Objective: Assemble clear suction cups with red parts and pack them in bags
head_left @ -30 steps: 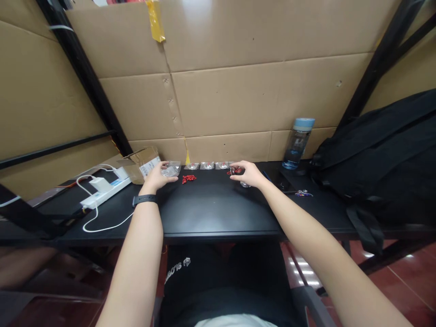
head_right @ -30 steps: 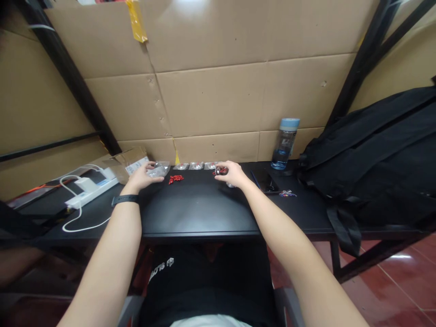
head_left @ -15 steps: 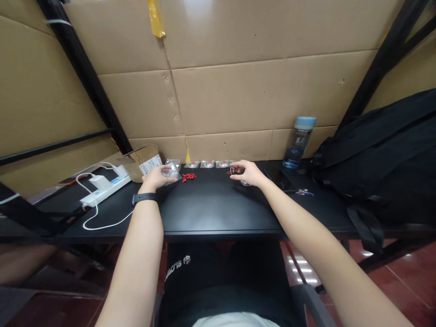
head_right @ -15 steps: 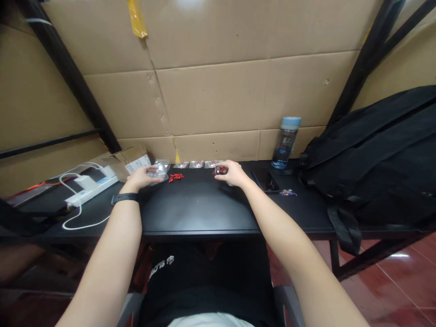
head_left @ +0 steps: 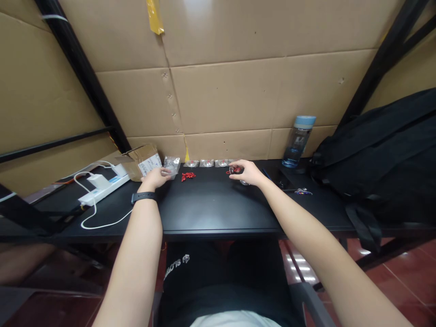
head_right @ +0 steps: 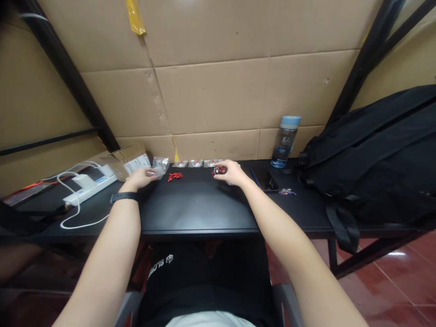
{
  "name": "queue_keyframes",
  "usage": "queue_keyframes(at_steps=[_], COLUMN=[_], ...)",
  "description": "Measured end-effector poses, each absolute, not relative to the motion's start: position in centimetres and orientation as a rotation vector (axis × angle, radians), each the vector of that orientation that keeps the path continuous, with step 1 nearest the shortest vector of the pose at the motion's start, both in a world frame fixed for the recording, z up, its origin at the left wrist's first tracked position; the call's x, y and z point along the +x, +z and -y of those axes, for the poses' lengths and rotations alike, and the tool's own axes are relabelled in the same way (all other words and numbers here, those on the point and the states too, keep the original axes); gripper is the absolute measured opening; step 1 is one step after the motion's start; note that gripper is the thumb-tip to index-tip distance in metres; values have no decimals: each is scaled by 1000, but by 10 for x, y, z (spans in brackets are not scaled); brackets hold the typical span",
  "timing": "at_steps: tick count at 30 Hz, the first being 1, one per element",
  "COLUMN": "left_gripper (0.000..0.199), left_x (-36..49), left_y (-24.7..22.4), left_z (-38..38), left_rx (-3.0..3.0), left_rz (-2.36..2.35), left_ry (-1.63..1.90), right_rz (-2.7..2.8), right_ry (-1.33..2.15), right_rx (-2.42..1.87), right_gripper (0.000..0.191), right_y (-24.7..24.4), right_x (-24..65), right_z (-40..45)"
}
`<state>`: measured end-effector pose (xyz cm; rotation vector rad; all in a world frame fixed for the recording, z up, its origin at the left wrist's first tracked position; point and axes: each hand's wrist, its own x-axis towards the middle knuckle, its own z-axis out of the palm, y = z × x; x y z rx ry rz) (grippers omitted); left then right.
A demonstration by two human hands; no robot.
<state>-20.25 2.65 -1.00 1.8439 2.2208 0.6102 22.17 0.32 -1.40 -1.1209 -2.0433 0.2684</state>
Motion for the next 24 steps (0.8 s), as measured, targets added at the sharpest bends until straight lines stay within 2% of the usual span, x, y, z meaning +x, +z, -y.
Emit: queue_keyframes(at_steps=[6, 13, 19, 22, 24], left_gripper=[31, 39, 30, 24, 27], left_x=[-200, -200, -198, -195, -192], left_y=[-7, -7, -6, -7, -6], left_z=[-24, -25, -22, -19, -16], left_rx=[1837, 1837, 1808, 1815, 1828], left_rz=[-2291, -2307, -2309, -2363, -2416], left_ry=[601, 531, 553, 710, 941], right_rz=[2051, 2071, 2079, 2076, 2072], right_ry=[278, 271, 275, 284, 287], right_rx=[-1116, -1130, -1146, -1143, -1144], right_gripper=[45, 45, 45, 46, 46], right_y=[-16, -16, -15, -16, -17], right_x=[222, 222, 221, 221, 221], right_z=[-5, -5, -4, -4, -5])
